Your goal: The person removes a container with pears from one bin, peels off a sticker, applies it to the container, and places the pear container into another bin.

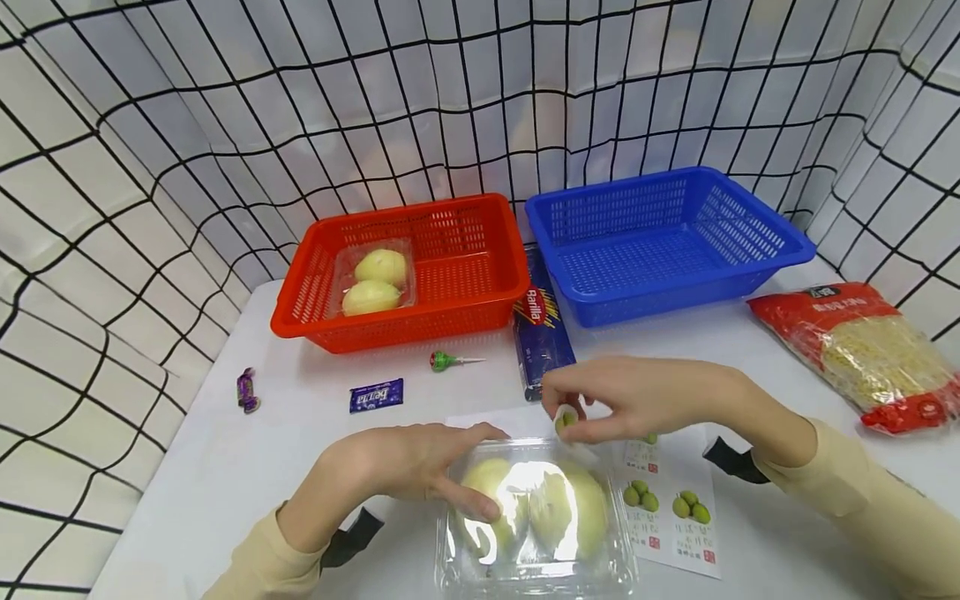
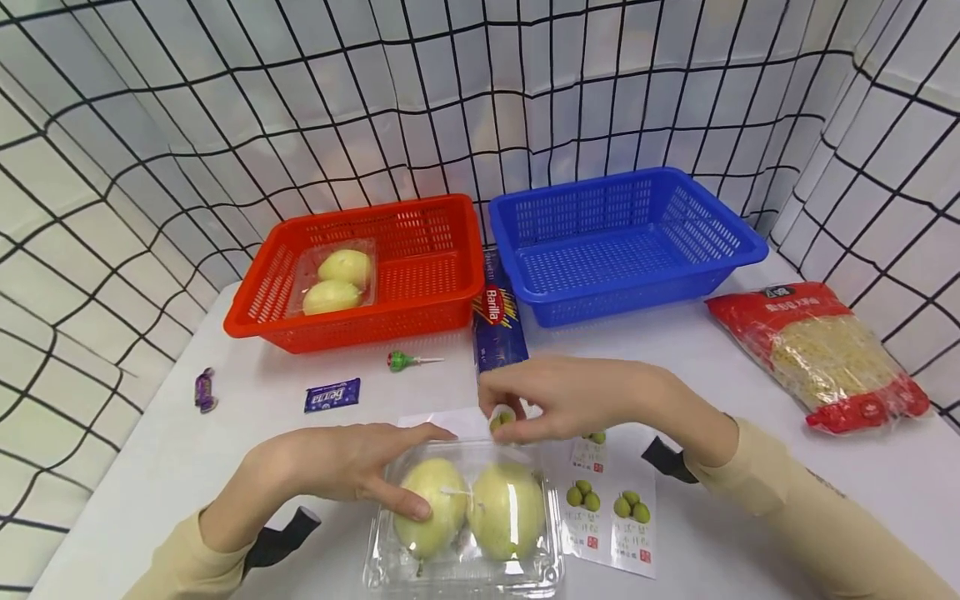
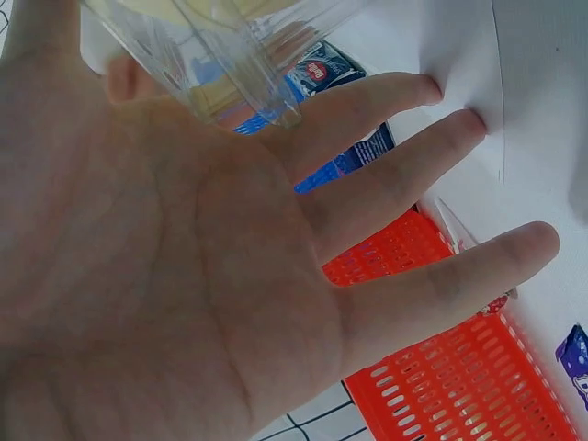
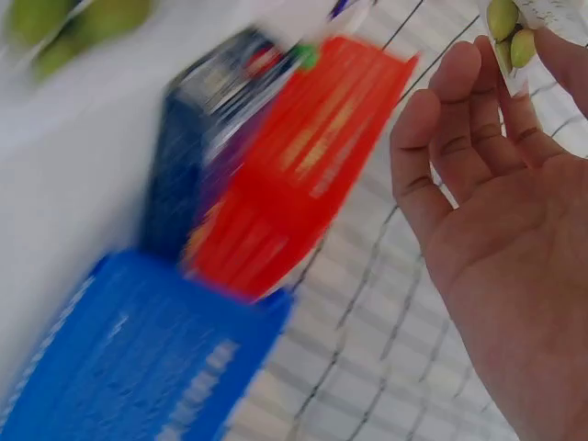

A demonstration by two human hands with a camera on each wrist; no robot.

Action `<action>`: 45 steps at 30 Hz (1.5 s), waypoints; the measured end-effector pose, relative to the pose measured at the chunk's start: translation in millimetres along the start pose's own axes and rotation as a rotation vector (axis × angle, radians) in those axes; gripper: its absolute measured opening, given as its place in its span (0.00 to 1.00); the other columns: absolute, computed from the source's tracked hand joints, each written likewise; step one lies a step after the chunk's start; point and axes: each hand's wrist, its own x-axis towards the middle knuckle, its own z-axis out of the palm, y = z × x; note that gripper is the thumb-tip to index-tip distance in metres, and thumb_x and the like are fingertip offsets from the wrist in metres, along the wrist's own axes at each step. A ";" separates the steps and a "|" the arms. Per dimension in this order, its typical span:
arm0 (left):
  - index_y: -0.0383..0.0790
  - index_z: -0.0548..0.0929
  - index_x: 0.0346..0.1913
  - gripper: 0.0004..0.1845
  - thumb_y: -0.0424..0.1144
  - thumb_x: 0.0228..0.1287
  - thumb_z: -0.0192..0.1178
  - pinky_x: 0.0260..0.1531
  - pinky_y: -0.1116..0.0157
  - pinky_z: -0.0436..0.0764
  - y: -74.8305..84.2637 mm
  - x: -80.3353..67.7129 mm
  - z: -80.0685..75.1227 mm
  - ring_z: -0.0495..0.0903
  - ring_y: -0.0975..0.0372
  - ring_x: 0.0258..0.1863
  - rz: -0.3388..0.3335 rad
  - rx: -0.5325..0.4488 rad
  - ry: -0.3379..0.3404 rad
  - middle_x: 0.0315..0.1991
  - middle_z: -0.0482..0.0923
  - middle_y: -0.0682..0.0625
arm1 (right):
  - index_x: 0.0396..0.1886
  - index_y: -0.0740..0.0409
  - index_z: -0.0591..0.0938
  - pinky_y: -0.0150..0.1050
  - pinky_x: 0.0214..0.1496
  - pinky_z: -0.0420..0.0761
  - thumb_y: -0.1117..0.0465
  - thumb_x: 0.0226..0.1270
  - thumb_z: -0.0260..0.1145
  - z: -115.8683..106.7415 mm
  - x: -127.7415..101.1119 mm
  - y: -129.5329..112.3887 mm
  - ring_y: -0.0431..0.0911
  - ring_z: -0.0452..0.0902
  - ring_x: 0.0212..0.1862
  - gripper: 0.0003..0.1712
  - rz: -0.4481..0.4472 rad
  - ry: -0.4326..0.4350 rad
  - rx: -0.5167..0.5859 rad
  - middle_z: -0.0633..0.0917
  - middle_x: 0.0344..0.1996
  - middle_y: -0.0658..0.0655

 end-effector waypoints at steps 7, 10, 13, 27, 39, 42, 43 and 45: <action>0.67 0.65 0.75 0.44 0.69 0.55 0.69 0.69 0.53 0.76 0.2 -0.2 -1.8 0.77 0.65 0.61 0.020 0.001 0.013 0.63 0.79 0.61 | 0.45 0.34 0.74 0.28 0.45 0.79 0.43 0.75 0.63 2.7 -6.5 -26.9 0.33 0.76 0.41 0.08 -0.005 -0.106 -0.026 0.77 0.36 0.36; 0.67 0.65 0.75 0.45 0.70 0.56 0.68 0.69 0.53 0.77 -0.3 -0.3 -3.4 0.77 0.65 0.62 0.022 0.002 0.012 0.64 0.78 0.61 | 0.44 0.34 0.74 0.28 0.45 0.79 0.46 0.75 0.65 2.3 -8.9 -35.4 0.34 0.76 0.40 0.07 0.026 -0.151 -0.044 0.77 0.35 0.36; 0.67 0.64 0.75 0.45 0.70 0.56 0.67 0.69 0.52 0.76 -0.8 -0.5 -4.2 0.76 0.64 0.64 0.024 0.005 0.011 0.66 0.77 0.60 | 0.44 0.35 0.74 0.30 0.47 0.81 0.49 0.74 0.65 4.3 -10.0 -43.4 0.34 0.75 0.40 0.07 0.043 -0.168 -0.122 0.78 0.36 0.34; 0.66 0.65 0.76 0.45 0.72 0.56 0.66 0.67 0.51 0.78 0.0 -0.9 -3.9 0.78 0.62 0.62 -0.009 0.018 0.021 0.66 0.78 0.58 | 0.61 0.47 0.71 0.39 0.56 0.82 0.47 0.71 0.68 17.3 -12.3 -51.2 0.32 0.77 0.39 0.25 0.077 -0.037 -0.418 0.86 0.48 0.41; 0.66 0.65 0.75 0.44 0.71 0.55 0.67 0.66 0.51 0.79 -1.8 1.6 1.4 0.78 0.63 0.59 -0.001 0.003 0.011 0.62 0.79 0.60 | 0.58 0.42 0.70 0.35 0.47 0.83 0.52 0.72 0.67 13.2 -10.7 -39.3 0.37 0.76 0.40 0.20 0.079 0.009 -0.339 0.83 0.50 0.41; 0.67 0.65 0.75 0.45 0.72 0.55 0.66 0.67 0.51 0.78 -1.1 1.4 0.1 0.78 0.63 0.60 -0.001 0.014 0.013 0.63 0.79 0.59 | 0.50 0.41 0.72 0.31 0.46 0.82 0.52 0.73 0.67 13.1 -13.8 -45.9 0.34 0.75 0.40 0.13 0.015 -0.015 -0.321 0.80 0.42 0.38; 0.66 0.65 0.75 0.45 0.72 0.55 0.66 0.67 0.51 0.78 -0.9 1.2 0.0 0.78 0.63 0.60 -0.002 0.015 0.014 0.64 0.78 0.59 | 0.47 0.41 0.73 0.29 0.45 0.81 0.53 0.73 0.66 14.5 -14.3 -48.5 0.34 0.73 0.38 0.10 -0.004 -0.031 -0.326 0.78 0.38 0.38; 0.66 0.64 0.75 0.45 0.72 0.56 0.66 0.68 0.52 0.78 -0.1 0.8 0.1 0.77 0.63 0.61 -0.004 0.015 0.016 0.65 0.78 0.58 | 0.42 0.42 0.73 0.27 0.41 0.78 0.54 0.74 0.65 18.6 -15.0 -53.4 0.34 0.69 0.34 0.08 -0.028 -0.063 -0.359 0.74 0.33 0.37</action>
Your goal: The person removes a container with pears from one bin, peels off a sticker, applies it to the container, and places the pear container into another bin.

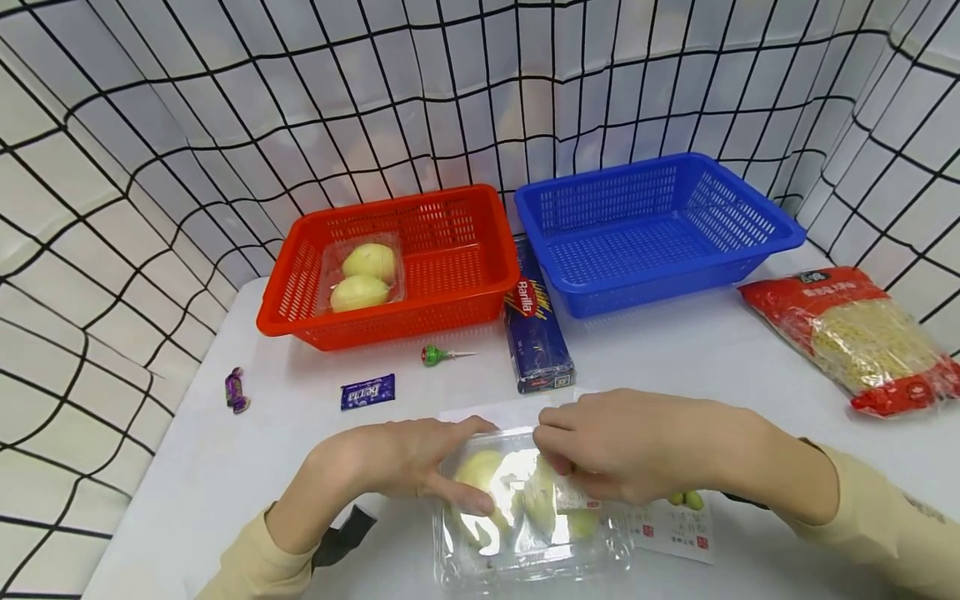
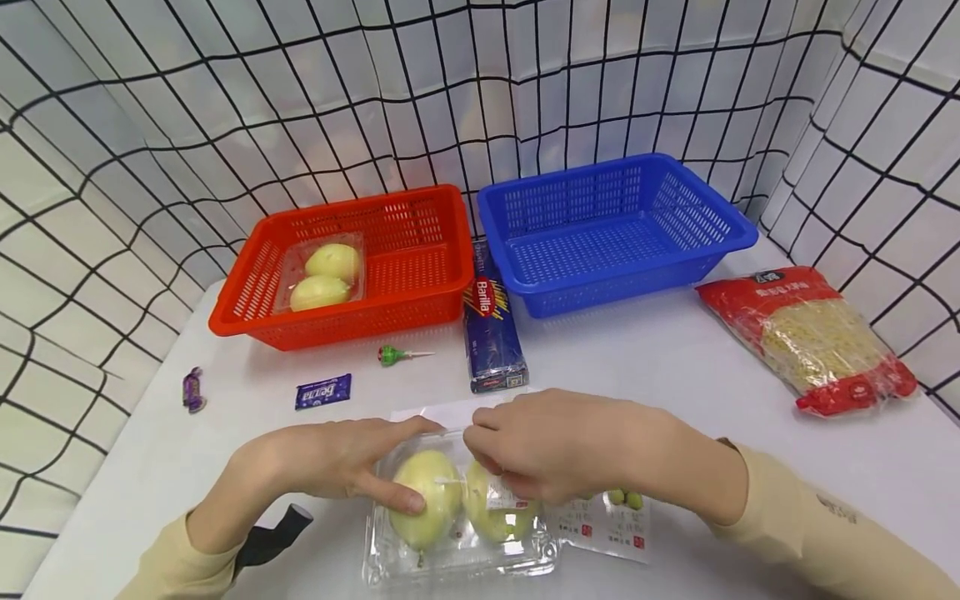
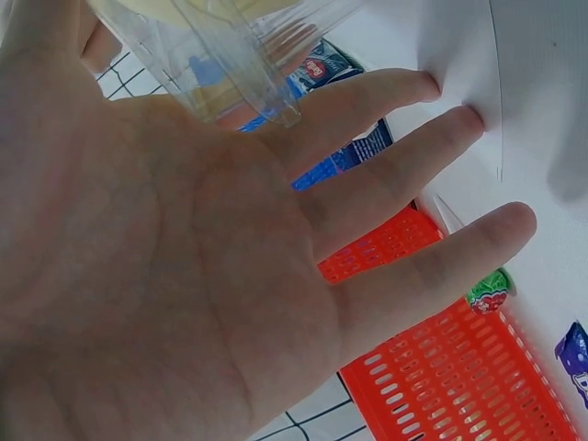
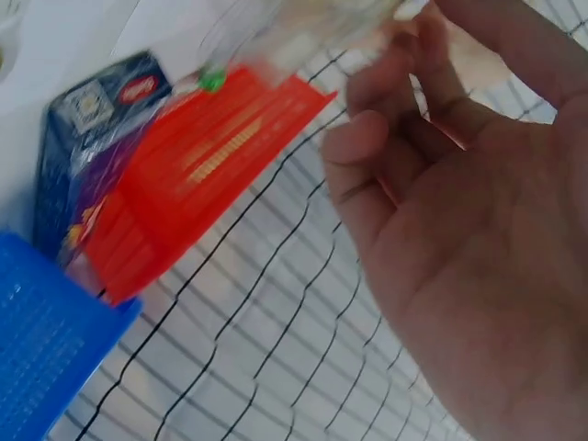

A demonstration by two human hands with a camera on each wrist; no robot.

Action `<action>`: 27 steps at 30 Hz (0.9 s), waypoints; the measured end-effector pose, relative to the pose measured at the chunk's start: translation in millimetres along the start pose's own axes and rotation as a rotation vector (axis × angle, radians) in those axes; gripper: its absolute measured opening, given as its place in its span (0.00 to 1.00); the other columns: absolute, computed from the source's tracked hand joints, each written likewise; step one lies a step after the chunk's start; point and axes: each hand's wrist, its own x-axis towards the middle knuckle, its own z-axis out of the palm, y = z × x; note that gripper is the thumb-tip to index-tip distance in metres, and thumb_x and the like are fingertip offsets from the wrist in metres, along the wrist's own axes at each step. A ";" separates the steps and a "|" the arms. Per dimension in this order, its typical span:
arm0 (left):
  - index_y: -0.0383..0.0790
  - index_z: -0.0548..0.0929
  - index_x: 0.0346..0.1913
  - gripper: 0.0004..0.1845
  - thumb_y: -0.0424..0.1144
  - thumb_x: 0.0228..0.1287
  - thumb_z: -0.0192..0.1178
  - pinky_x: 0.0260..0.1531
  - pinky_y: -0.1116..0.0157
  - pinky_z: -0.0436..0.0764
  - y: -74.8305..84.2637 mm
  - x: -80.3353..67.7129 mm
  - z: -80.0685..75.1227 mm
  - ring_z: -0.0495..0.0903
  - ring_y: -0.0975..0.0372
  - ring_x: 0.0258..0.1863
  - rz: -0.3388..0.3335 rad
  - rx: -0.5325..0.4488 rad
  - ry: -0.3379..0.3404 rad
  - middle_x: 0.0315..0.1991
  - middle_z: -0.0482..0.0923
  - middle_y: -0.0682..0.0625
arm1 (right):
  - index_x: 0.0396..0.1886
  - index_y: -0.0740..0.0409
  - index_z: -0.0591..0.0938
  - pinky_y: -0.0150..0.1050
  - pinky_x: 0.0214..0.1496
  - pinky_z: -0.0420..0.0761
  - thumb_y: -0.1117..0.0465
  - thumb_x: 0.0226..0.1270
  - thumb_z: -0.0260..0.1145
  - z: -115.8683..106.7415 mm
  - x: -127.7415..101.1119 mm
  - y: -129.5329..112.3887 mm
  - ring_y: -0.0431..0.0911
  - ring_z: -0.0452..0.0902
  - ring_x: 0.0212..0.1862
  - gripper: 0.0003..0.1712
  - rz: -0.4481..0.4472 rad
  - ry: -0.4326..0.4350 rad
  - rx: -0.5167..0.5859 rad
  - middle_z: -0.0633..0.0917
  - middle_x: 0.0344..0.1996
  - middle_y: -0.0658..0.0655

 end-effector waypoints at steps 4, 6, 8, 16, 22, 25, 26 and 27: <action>0.65 0.65 0.75 0.45 0.71 0.56 0.67 0.68 0.53 0.77 1.0 -1.3 -0.7 0.77 0.63 0.62 0.005 -0.006 0.005 0.65 0.78 0.58 | 0.42 0.42 0.72 0.26 0.41 0.75 0.53 0.72 0.66 5.4 -0.1 -10.6 0.33 0.66 0.33 0.10 0.003 -0.060 -0.031 0.70 0.32 0.37; 0.64 0.65 0.75 0.45 0.70 0.56 0.67 0.68 0.53 0.77 1.2 -1.5 -0.8 0.77 0.63 0.62 0.010 -0.011 0.006 0.65 0.78 0.58 | 0.43 0.41 0.72 0.25 0.41 0.76 0.51 0.71 0.67 6.9 -0.1 -15.1 0.33 0.67 0.34 0.11 0.016 -0.091 -0.016 0.70 0.33 0.38; 0.64 0.65 0.75 0.45 0.70 0.56 0.67 0.68 0.53 0.77 1.1 -1.5 -0.7 0.77 0.63 0.61 0.013 -0.013 0.006 0.65 0.78 0.58 | 0.44 0.40 0.71 0.24 0.41 0.76 0.50 0.71 0.68 6.6 -1.2 -18.5 0.32 0.67 0.35 0.12 0.016 -0.120 0.022 0.70 0.33 0.37; 0.66 0.66 0.74 0.44 0.71 0.56 0.67 0.63 0.53 0.80 0.6 -1.2 -0.5 0.78 0.64 0.56 0.008 -0.004 0.004 0.59 0.80 0.60 | 0.54 0.37 0.74 0.27 0.54 0.81 0.39 0.74 0.62 -6.8 -5.3 -7.4 0.30 0.74 0.47 0.16 -0.037 -0.044 0.205 0.77 0.46 0.37; 0.62 0.61 0.79 0.50 0.72 0.56 0.65 0.70 0.49 0.76 -1.0 -2.2 -0.6 0.76 0.60 0.67 0.001 0.013 0.005 0.70 0.75 0.56 | 0.82 0.33 0.53 0.53 0.80 0.67 0.21 0.60 0.61 3.0 5.3 3.0 0.43 0.55 0.81 0.55 -0.003 0.001 0.197 0.58 0.80 0.44; 0.62 0.58 0.81 0.52 0.73 0.56 0.65 0.71 0.48 0.75 -0.9 -2.3 -0.7 0.75 0.60 0.69 -0.009 0.009 -0.001 0.72 0.74 0.55 | 0.84 0.31 0.43 0.58 0.83 0.60 0.20 0.55 0.64 12.5 11.8 3.0 0.45 0.47 0.84 0.65 0.030 -0.057 0.234 0.50 0.84 0.44; 0.62 0.59 0.80 0.51 0.73 0.56 0.65 0.71 0.48 0.75 -0.7 -2.0 -0.8 0.75 0.60 0.69 -0.004 0.005 -0.001 0.72 0.74 0.55 | 0.84 0.33 0.41 0.58 0.84 0.58 0.20 0.54 0.64 15.6 13.5 2.0 0.46 0.46 0.85 0.67 0.033 -0.072 0.222 0.50 0.84 0.44; 0.63 0.60 0.80 0.50 0.73 0.56 0.65 0.71 0.48 0.76 -0.6 -1.9 -0.9 0.76 0.61 0.68 0.001 0.007 0.000 0.71 0.75 0.56 | 0.84 0.34 0.39 0.58 0.84 0.58 0.19 0.54 0.63 18.9 15.2 0.5 0.46 0.45 0.85 0.68 0.027 -0.080 0.206 0.49 0.84 0.45</action>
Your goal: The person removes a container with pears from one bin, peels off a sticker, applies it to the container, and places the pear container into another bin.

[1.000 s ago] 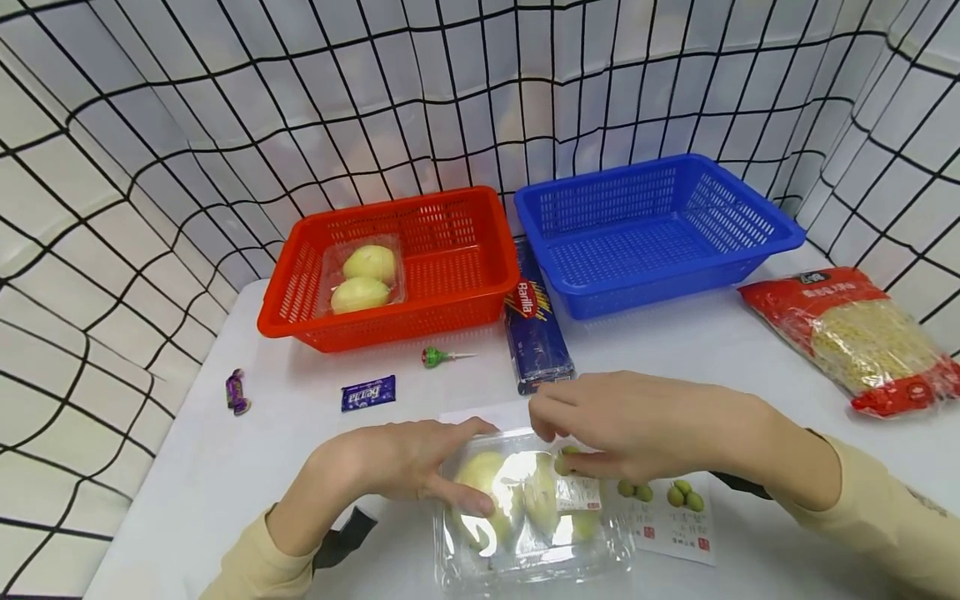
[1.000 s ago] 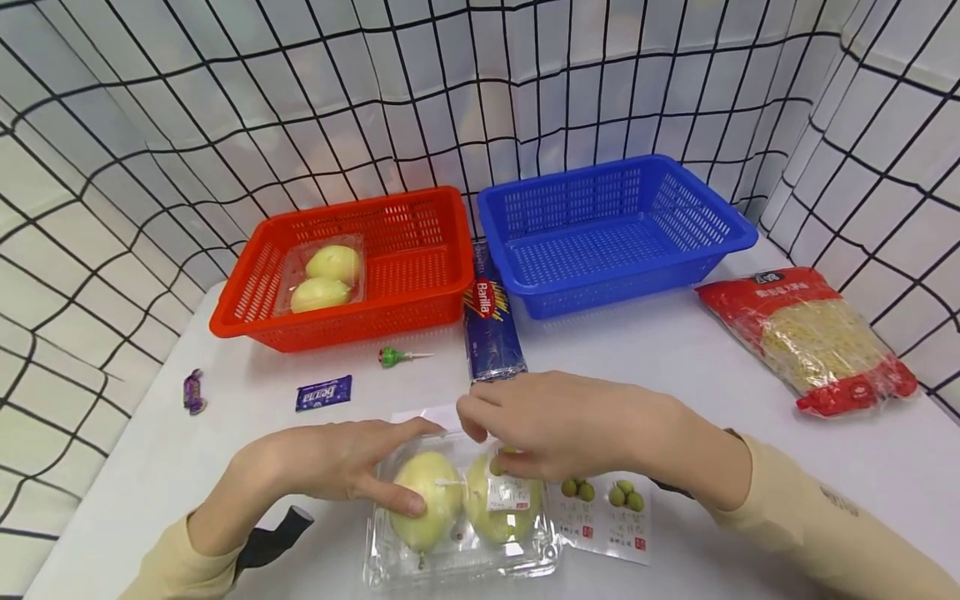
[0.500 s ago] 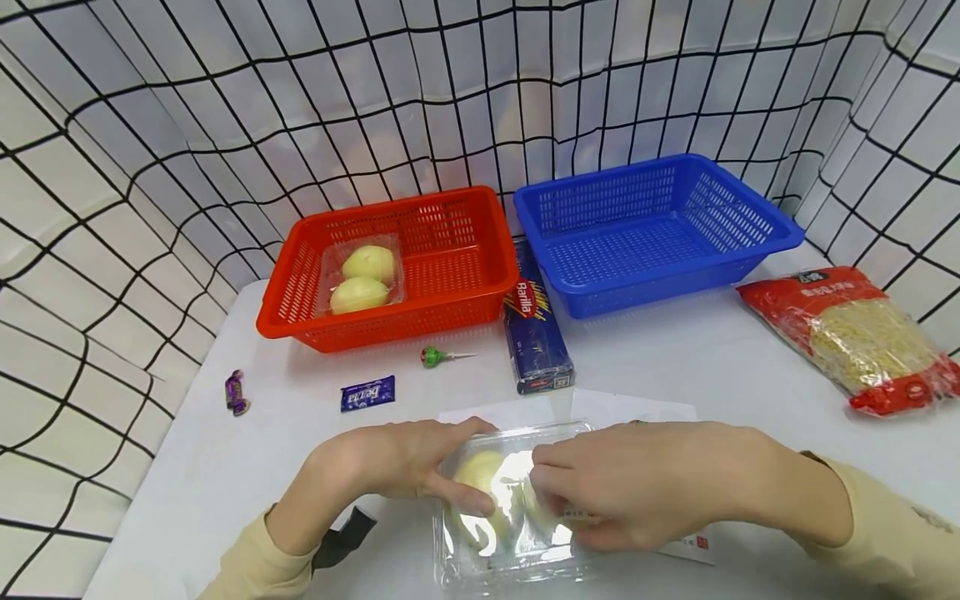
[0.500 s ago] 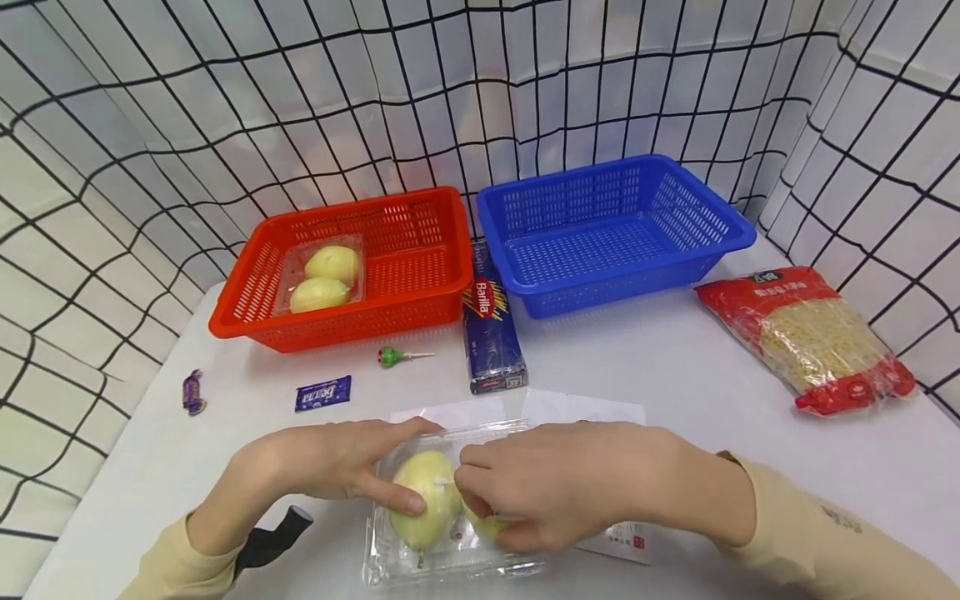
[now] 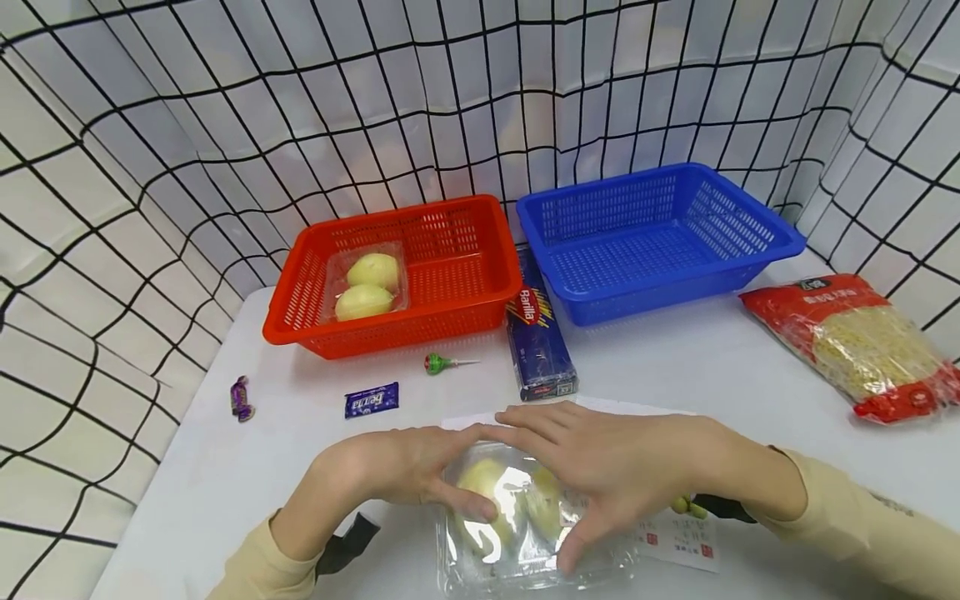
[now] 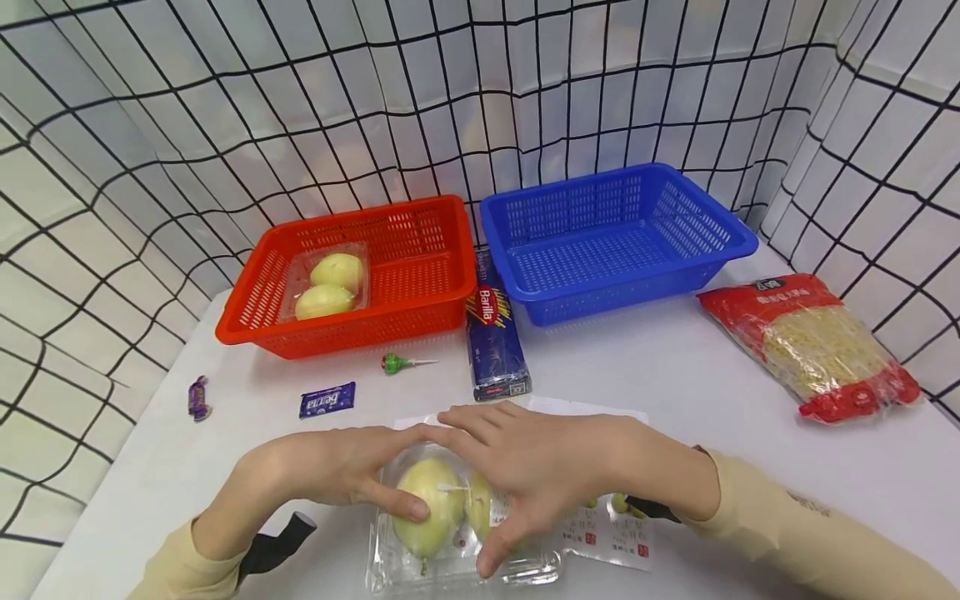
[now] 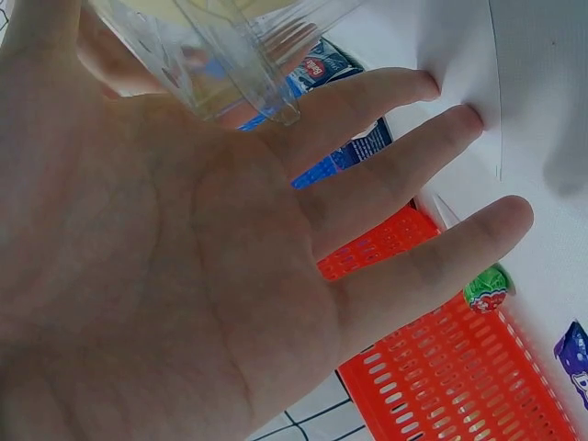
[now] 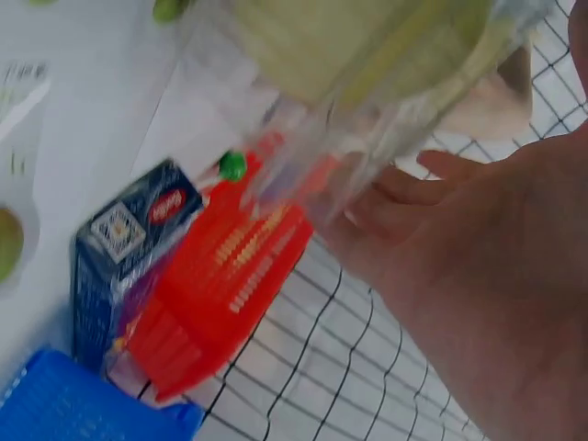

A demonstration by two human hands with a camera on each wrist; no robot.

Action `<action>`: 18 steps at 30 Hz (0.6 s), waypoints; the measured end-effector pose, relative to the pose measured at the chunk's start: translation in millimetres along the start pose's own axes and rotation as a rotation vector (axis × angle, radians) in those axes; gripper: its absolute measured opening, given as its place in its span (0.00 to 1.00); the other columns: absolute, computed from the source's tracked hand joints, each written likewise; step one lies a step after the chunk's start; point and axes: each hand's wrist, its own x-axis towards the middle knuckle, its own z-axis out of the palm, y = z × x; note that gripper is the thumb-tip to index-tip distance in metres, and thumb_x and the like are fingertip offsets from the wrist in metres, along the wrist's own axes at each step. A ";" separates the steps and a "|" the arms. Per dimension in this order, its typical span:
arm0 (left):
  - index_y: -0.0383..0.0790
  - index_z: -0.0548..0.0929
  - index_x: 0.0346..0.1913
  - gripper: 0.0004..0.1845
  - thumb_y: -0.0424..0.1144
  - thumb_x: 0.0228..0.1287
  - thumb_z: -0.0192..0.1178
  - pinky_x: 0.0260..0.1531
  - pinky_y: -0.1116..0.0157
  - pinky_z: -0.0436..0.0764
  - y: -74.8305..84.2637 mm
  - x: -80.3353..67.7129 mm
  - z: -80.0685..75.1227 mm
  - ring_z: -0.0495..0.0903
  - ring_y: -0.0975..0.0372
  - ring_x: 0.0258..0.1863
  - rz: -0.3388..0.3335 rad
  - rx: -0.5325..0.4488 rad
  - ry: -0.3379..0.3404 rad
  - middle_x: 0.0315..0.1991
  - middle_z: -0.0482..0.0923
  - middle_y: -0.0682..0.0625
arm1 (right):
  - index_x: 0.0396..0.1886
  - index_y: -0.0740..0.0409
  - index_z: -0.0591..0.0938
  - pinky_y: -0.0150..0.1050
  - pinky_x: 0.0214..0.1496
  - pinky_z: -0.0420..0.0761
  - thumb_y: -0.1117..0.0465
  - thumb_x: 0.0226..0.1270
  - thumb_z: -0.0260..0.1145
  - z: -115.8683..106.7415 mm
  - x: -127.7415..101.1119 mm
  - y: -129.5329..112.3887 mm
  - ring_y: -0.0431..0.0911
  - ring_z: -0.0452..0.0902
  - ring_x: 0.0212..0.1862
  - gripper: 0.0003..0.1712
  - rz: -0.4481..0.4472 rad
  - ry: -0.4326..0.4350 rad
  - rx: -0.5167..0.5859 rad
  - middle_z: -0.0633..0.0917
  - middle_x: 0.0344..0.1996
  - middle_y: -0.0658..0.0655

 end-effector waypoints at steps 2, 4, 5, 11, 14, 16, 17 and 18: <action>0.64 0.62 0.78 0.48 0.72 0.56 0.65 0.70 0.49 0.76 -0.6 0.1 0.7 0.76 0.62 0.67 0.012 -0.006 0.003 0.70 0.75 0.57 | 0.85 0.36 0.37 0.58 0.84 0.59 0.17 0.55 0.59 6.5 3.2 -3.4 0.46 0.47 0.84 0.68 -0.006 -0.007 -0.036 0.50 0.84 0.45; 0.63 0.62 0.78 0.48 0.72 0.56 0.65 0.71 0.50 0.75 -1.1 0.2 1.3 0.76 0.62 0.68 0.022 -0.007 0.007 0.71 0.75 0.58 | 0.85 0.37 0.36 0.58 0.83 0.61 0.17 0.58 0.58 11.8 5.0 -7.6 0.46 0.50 0.83 0.66 -0.005 -0.004 -0.068 0.51 0.84 0.45; 0.63 0.62 0.78 0.48 0.72 0.56 0.65 0.71 0.49 0.75 -1.2 0.3 1.7 0.75 0.62 0.69 0.023 -0.016 0.002 0.72 0.74 0.58 | 0.85 0.36 0.37 0.58 0.82 0.62 0.18 0.60 0.57 14.1 5.2 -9.9 0.47 0.52 0.83 0.65 -0.005 0.000 -0.085 0.52 0.83 0.46; 0.64 0.62 0.78 0.48 0.71 0.56 0.66 0.71 0.47 0.75 0.3 3.1 0.6 0.74 0.61 0.71 0.021 -0.044 -0.037 0.74 0.72 0.59 | 0.83 0.31 0.42 0.63 0.80 0.64 0.20 0.65 0.52 22.3 1.8 -21.1 0.53 0.54 0.81 0.55 0.007 0.004 -0.156 0.50 0.84 0.51; 0.66 0.62 0.77 0.45 0.71 0.58 0.65 0.71 0.47 0.75 -1.3 3.6 -0.7 0.75 0.62 0.69 0.043 -0.055 -0.042 0.72 0.73 0.59 | 0.83 0.31 0.45 0.61 0.79 0.66 0.18 0.62 0.53 22.1 2.2 -20.6 0.51 0.56 0.80 0.56 -0.001 0.022 -0.167 0.54 0.82 0.51; 0.67 0.62 0.77 0.43 0.70 0.60 0.64 0.70 0.47 0.76 -5.4 3.3 -2.3 0.75 0.60 0.68 0.063 -0.067 -0.035 0.72 0.74 0.57 | 0.82 0.31 0.48 0.58 0.79 0.68 0.19 0.61 0.56 20.2 3.8 -18.2 0.49 0.58 0.79 0.55 -0.014 0.031 -0.171 0.58 0.81 0.50; 0.66 0.62 0.76 0.42 0.70 0.61 0.62 0.70 0.48 0.77 -8.3 2.9 -3.4 0.76 0.60 0.68 0.076 -0.073 -0.031 0.72 0.74 0.56 | 0.81 0.30 0.49 0.58 0.79 0.68 0.20 0.61 0.58 19.1 4.7 -16.8 0.48 0.59 0.79 0.54 -0.020 0.030 -0.165 0.60 0.80 0.49; 0.64 0.62 0.77 0.41 0.70 0.63 0.61 0.69 0.48 0.77 -11.8 2.8 -4.4 0.76 0.59 0.68 0.088 -0.085 -0.028 0.72 0.74 0.55 | 0.80 0.30 0.50 0.58 0.79 0.69 0.21 0.61 0.60 17.8 5.3 -15.5 0.48 0.60 0.78 0.54 -0.026 0.025 -0.156 0.61 0.80 0.49</action>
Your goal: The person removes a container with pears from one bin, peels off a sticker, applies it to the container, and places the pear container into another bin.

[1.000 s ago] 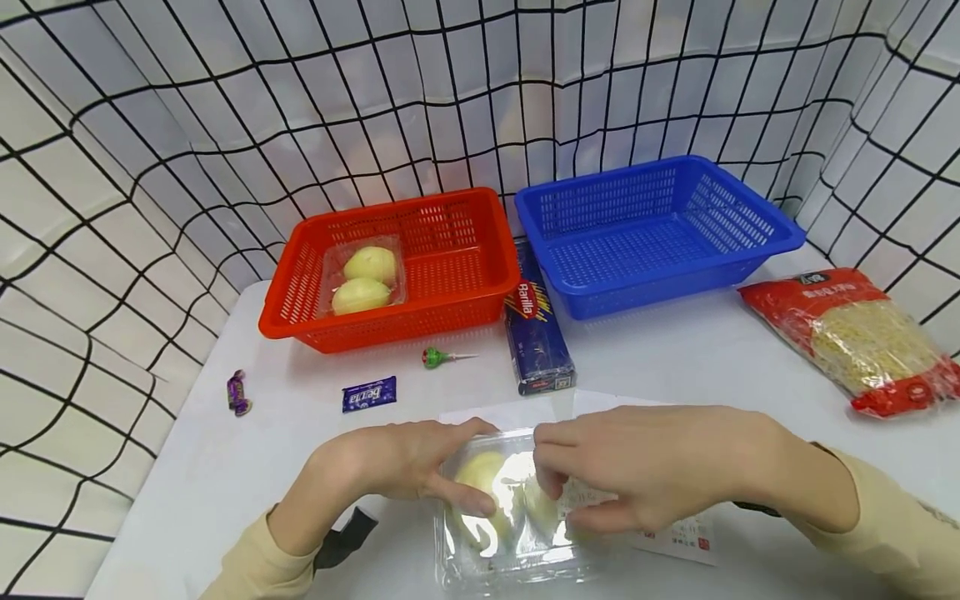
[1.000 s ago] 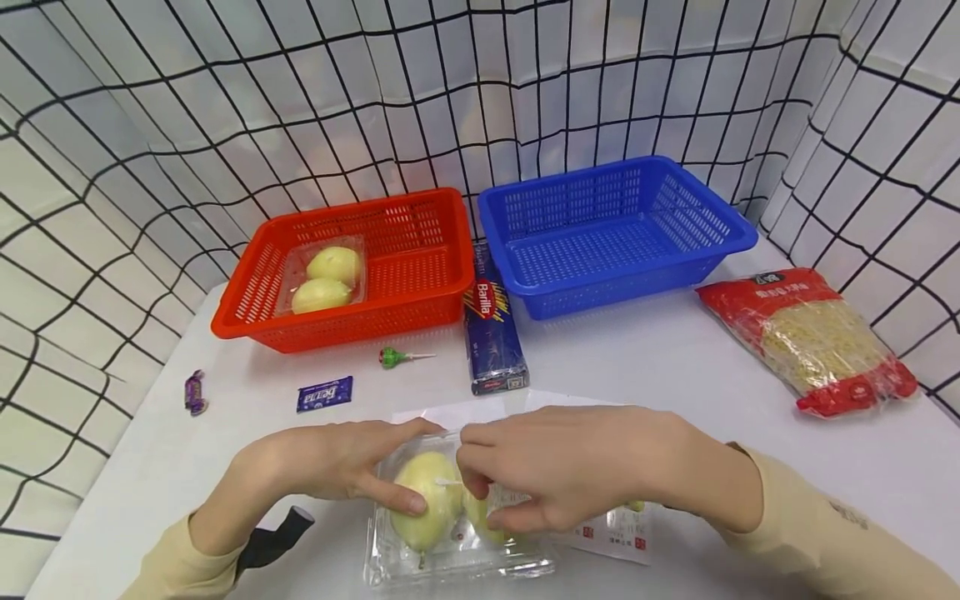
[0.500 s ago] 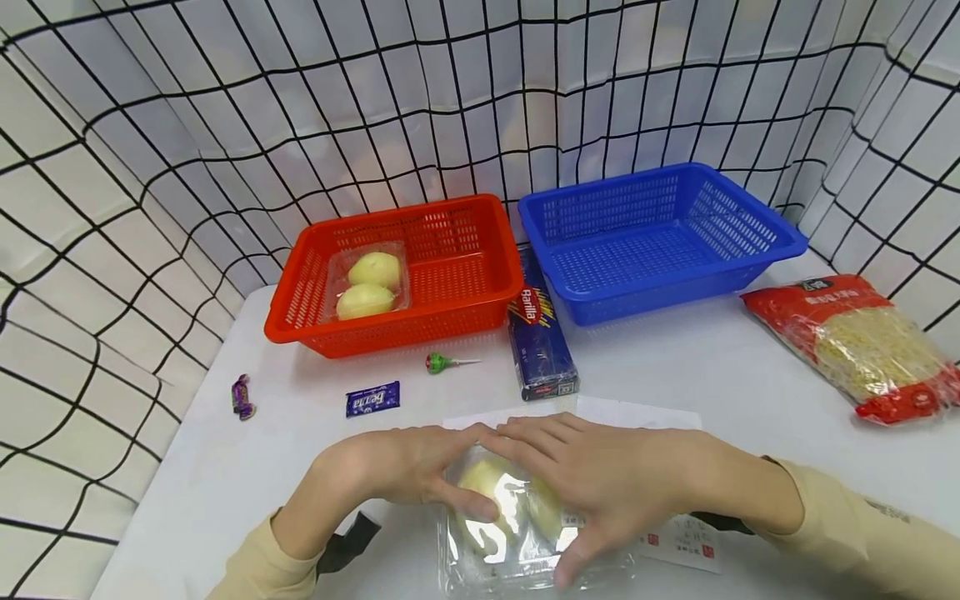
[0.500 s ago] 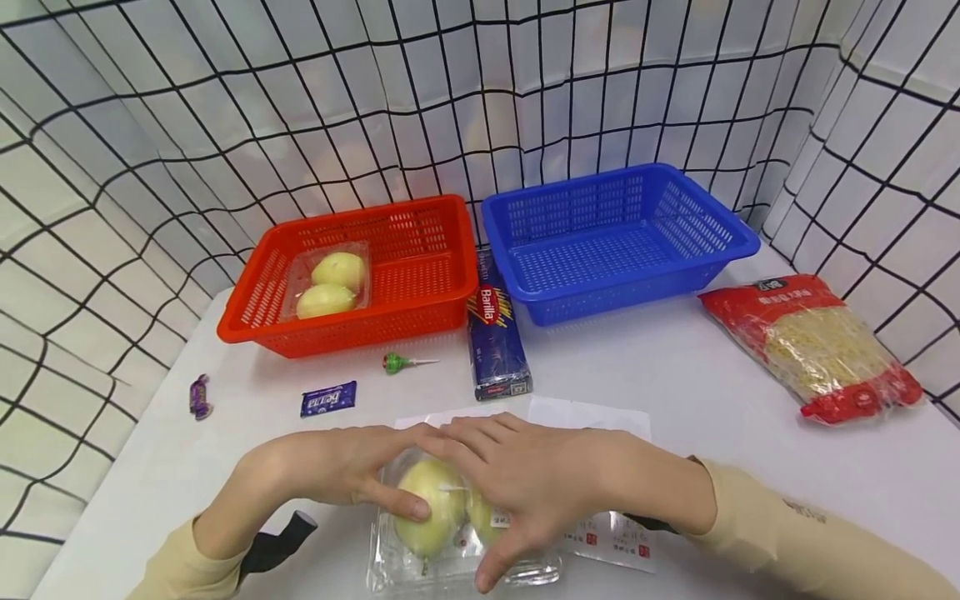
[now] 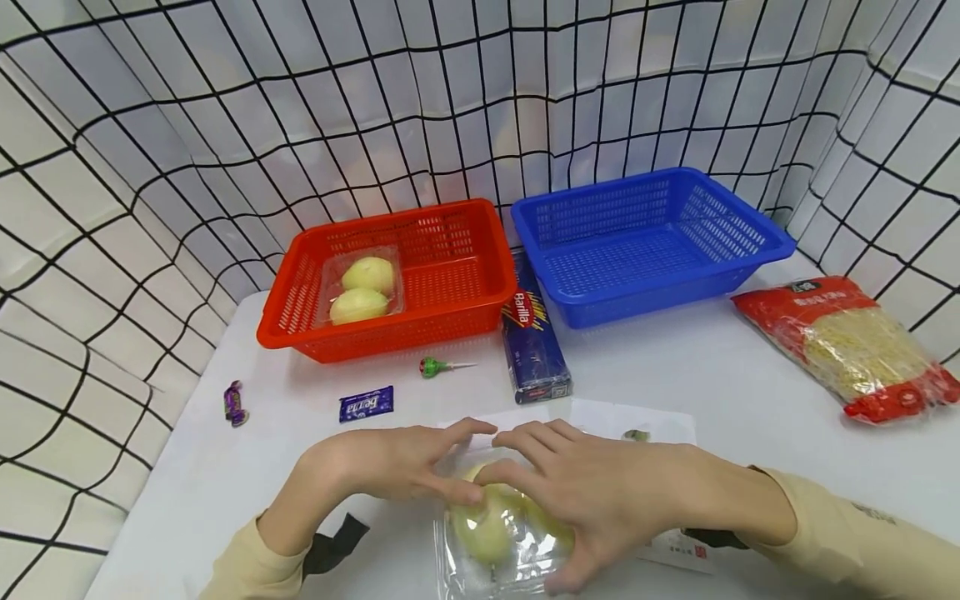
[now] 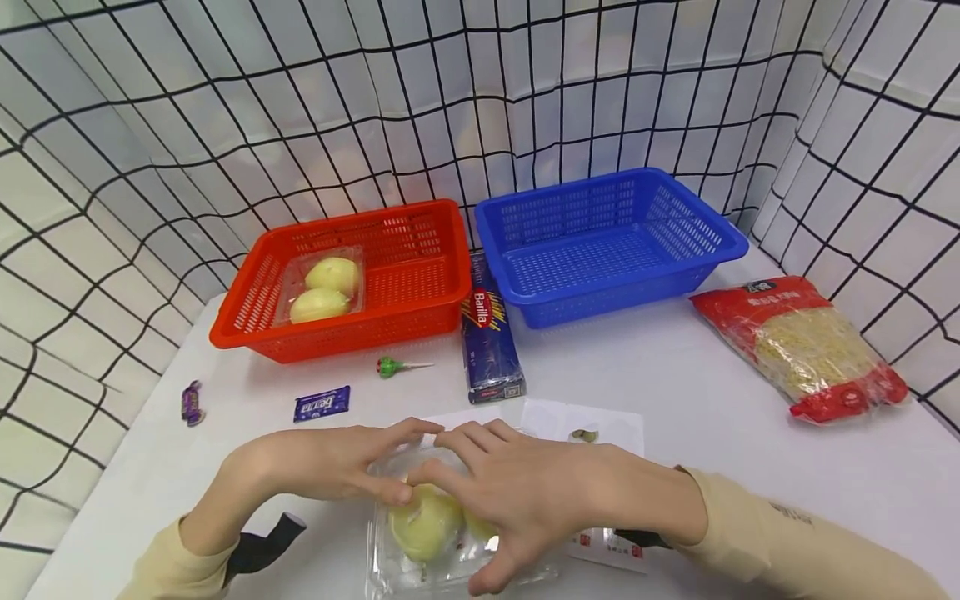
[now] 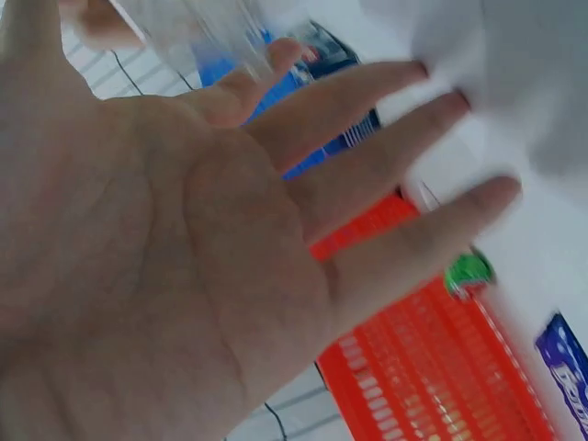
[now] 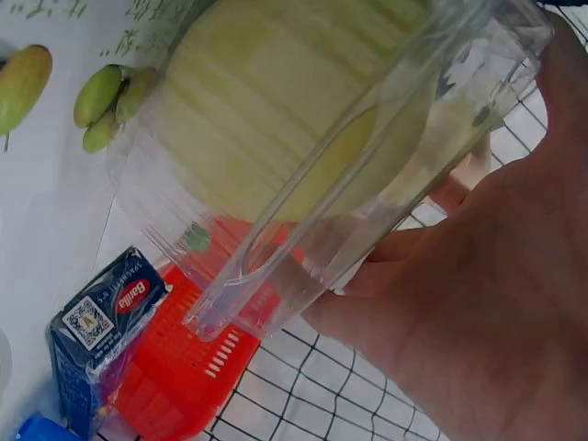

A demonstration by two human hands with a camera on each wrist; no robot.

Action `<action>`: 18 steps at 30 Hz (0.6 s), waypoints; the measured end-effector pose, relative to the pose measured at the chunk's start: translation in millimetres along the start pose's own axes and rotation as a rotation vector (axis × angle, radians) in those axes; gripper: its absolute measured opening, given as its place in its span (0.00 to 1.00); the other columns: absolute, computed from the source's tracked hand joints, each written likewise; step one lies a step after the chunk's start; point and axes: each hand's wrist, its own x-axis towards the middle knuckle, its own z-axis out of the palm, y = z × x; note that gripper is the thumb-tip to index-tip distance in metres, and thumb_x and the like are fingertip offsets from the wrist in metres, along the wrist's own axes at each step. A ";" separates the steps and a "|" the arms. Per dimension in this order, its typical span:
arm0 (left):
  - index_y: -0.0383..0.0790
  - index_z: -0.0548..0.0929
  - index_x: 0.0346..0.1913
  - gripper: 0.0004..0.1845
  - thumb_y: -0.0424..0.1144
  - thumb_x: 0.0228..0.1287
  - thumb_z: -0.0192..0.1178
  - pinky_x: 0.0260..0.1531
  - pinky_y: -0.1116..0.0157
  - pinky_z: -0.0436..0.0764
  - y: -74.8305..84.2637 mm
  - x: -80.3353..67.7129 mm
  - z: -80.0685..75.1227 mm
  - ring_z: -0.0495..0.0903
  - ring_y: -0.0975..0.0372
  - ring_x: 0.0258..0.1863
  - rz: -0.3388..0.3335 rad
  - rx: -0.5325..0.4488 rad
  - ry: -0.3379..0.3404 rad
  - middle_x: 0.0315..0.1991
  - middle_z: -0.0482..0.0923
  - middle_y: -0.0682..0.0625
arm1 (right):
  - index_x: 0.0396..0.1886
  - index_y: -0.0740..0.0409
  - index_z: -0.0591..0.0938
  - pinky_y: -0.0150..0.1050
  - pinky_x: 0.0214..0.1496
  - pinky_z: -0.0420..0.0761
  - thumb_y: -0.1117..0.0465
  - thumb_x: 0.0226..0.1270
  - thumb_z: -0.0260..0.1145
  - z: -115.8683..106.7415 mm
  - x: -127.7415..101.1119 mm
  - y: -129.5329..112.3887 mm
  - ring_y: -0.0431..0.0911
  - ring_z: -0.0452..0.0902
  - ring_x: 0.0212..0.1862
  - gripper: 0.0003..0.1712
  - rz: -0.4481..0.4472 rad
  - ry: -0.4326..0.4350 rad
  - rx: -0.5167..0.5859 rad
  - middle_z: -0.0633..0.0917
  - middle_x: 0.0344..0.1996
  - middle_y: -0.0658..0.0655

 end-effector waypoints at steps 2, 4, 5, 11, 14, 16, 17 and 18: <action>0.59 0.64 0.77 0.40 0.70 0.66 0.57 0.68 0.49 0.78 -6.0 0.0 -3.9 0.76 0.57 0.69 0.022 -0.018 0.012 0.73 0.73 0.54 | 0.80 0.29 0.52 0.58 0.79 0.69 0.23 0.60 0.63 -3.2 -0.6 3.8 0.48 0.60 0.78 0.53 -0.012 -0.019 0.011 0.62 0.79 0.49; 0.56 0.67 0.75 0.38 0.70 0.69 0.54 0.67 0.49 0.79 -11.7 -0.5 -6.6 0.76 0.56 0.69 0.033 -0.035 0.020 0.72 0.74 0.54 | 0.80 0.28 0.52 0.58 0.79 0.69 0.24 0.60 0.64 -6.8 -1.6 5.8 0.48 0.60 0.78 0.53 -0.021 -0.043 0.025 0.62 0.79 0.48; 0.55 0.69 0.75 0.37 0.69 0.70 0.53 0.67 0.49 0.79 -13.8 -0.9 -7.4 0.76 0.56 0.69 0.035 -0.044 0.021 0.73 0.73 0.54 | 0.79 0.28 0.52 0.58 0.78 0.69 0.24 0.59 0.65 -8.6 -2.5 6.7 0.48 0.60 0.78 0.53 -0.021 -0.054 0.039 0.62 0.79 0.47; 0.60 0.75 0.70 0.30 0.69 0.71 0.52 0.69 0.48 0.77 -12.8 -1.4 -8.8 0.77 0.59 0.68 0.008 -0.040 0.025 0.71 0.75 0.58 | 0.75 0.22 0.55 0.59 0.79 0.68 0.31 0.55 0.71 -25.1 -15.2 13.0 0.44 0.58 0.79 0.51 0.028 -0.097 0.139 0.62 0.77 0.40; 0.60 0.75 0.70 0.31 0.69 0.71 0.52 0.69 0.49 0.78 -10.8 -1.2 -8.0 0.77 0.59 0.67 0.001 -0.036 0.016 0.70 0.76 0.58 | 0.74 0.21 0.57 0.58 0.80 0.67 0.33 0.54 0.73 -33.1 -22.2 15.7 0.42 0.56 0.79 0.50 0.046 -0.102 0.171 0.63 0.76 0.37; 0.57 0.74 0.72 0.34 0.70 0.70 0.52 0.68 0.49 0.78 -10.9 -1.0 -7.9 0.77 0.58 0.67 0.004 -0.027 0.016 0.71 0.75 0.55 | 0.73 0.21 0.58 0.55 0.80 0.68 0.33 0.52 0.74 -38.8 -28.0 19.0 0.40 0.57 0.77 0.51 0.059 -0.081 0.181 0.63 0.74 0.35; 0.55 0.73 0.73 0.36 0.70 0.70 0.52 0.69 0.48 0.78 -11.3 -0.7 -8.0 0.77 0.57 0.68 0.010 -0.019 0.019 0.71 0.75 0.54 | 0.73 0.21 0.58 0.55 0.79 0.68 0.34 0.51 0.75 -42.3 -31.6 21.4 0.38 0.58 0.77 0.52 0.074 -0.062 0.190 0.62 0.74 0.34; 0.53 0.72 0.73 0.37 0.70 0.70 0.52 0.69 0.48 0.78 -11.8 -0.2 -8.3 0.77 0.56 0.68 0.017 -0.019 0.017 0.72 0.74 0.53 | 0.73 0.22 0.58 0.54 0.78 0.70 0.35 0.50 0.75 -45.8 -35.7 24.6 0.38 0.59 0.75 0.52 0.081 -0.030 0.195 0.63 0.74 0.33</action>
